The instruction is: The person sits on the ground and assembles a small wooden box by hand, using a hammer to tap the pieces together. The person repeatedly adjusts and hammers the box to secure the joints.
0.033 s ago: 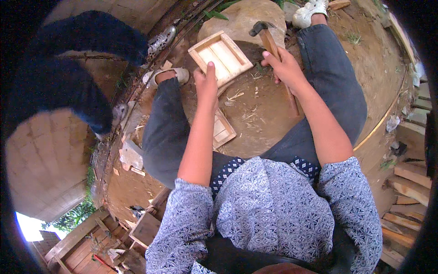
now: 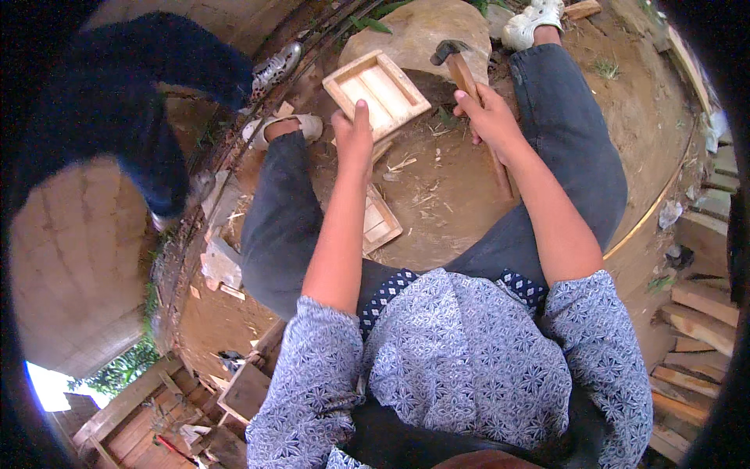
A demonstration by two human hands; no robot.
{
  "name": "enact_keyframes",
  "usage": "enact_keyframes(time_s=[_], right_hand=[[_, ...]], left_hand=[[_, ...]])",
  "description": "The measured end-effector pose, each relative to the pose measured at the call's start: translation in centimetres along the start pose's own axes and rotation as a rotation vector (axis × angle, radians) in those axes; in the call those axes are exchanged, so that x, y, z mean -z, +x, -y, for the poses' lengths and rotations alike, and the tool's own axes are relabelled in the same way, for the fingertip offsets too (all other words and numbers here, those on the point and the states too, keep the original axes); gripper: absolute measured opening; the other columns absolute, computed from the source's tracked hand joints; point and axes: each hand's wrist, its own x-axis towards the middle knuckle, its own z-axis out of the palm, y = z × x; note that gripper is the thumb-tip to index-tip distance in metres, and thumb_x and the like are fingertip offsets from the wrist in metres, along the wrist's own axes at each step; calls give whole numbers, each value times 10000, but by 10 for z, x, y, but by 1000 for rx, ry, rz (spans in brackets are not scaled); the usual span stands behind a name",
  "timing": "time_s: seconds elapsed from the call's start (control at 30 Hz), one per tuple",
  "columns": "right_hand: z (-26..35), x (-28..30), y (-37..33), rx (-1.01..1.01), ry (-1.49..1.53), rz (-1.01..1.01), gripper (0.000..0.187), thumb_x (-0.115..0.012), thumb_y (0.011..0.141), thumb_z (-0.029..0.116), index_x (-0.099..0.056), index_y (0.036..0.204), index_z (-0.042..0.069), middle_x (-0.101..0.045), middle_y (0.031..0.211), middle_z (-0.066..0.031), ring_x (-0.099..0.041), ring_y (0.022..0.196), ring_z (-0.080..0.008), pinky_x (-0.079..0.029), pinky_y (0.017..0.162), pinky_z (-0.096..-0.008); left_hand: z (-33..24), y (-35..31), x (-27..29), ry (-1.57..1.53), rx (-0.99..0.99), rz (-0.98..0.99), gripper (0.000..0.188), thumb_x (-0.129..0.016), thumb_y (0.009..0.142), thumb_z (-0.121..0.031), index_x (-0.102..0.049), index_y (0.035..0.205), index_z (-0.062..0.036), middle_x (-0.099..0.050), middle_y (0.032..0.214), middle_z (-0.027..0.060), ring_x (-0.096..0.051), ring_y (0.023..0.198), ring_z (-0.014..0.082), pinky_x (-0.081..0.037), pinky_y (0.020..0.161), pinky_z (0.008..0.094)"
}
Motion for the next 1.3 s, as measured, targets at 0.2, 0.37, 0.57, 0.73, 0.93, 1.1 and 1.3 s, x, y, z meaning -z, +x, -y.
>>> enact_keyframes(time_s=[0.2, 0.37, 0.57, 0.73, 0.93, 1.1, 1.3], right_hand=[[-13, 3, -2, 15, -67, -43, 297, -525, 1024, 308, -567, 1208, 79, -571, 846, -7, -459, 525, -74, -421, 481, -248], [-2, 3, -6, 13, -96, 9, 352, -493, 1040, 284, -523, 1332, 90, -569, 851, -9, -455, 525, -64, -425, 486, -234], [-5, -1, -7, 13, -225, 8, 489, -485, 1038, 273, -400, 1490, 106, -584, 846, -27, -473, 524, -83, -444, 467, -253], [-4, -7, -20, -27, -165, 14, 425, -458, 1055, 263, -429, 1460, 138, -542, 861, 6, -435, 526, -57, -414, 471, -220], [19, -18, -25, 95, -191, -38, 385, -447, 1060, 260, -442, 1418, 120, -523, 832, 5, -440, 527, -53, -387, 451, -200], [34, -29, -20, 426, -87, -108, 421, -449, 1061, 264, -408, 1431, 69, -518, 800, -1, -457, 541, -55, -390, 455, -209], [-31, -16, 22, 315, -554, -182, 451, -479, 1039, 270, -432, 1404, 9, -595, 912, -80, -600, 830, -199, -513, 783, -342]], left_hand=[[-4, 39, -41, 298, 43, -114, 612, -583, 975, -375, -369, 1336, 71, -530, 1314, 282, -541, 1218, 357, -392, 1040, 409], [5, 40, -50, 247, -185, -195, 655, -496, 1010, -371, -292, 1491, 24, -493, 1394, 304, -516, 1282, 385, -379, 1079, 413], [7, 37, -44, 294, -189, -114, 579, -425, 1033, -366, -372, 1499, -25, -561, 1348, 274, -549, 1252, 394, -403, 1064, 407], [20, 37, -39, 248, -319, -169, 598, -441, 1025, -382, -365, 1504, -32, -596, 1299, 276, -584, 1210, 392, -427, 1040, 408], [16, 38, -33, 393, -129, -88, 651, -498, 994, -476, -366, 1522, -118, -573, 1340, 266, -551, 1256, 399, -415, 1060, 406], [23, 45, -29, 377, -217, -104, 633, -506, 983, -486, -399, 1509, -150, -605, 1289, 267, -592, 1199, 401, -447, 1025, 418], [23, 49, -35, 463, -194, -102, 635, -512, 958, -490, -403, 1509, -195, -655, 1184, 265, -621, 1120, 424, -478, 975, 451]])
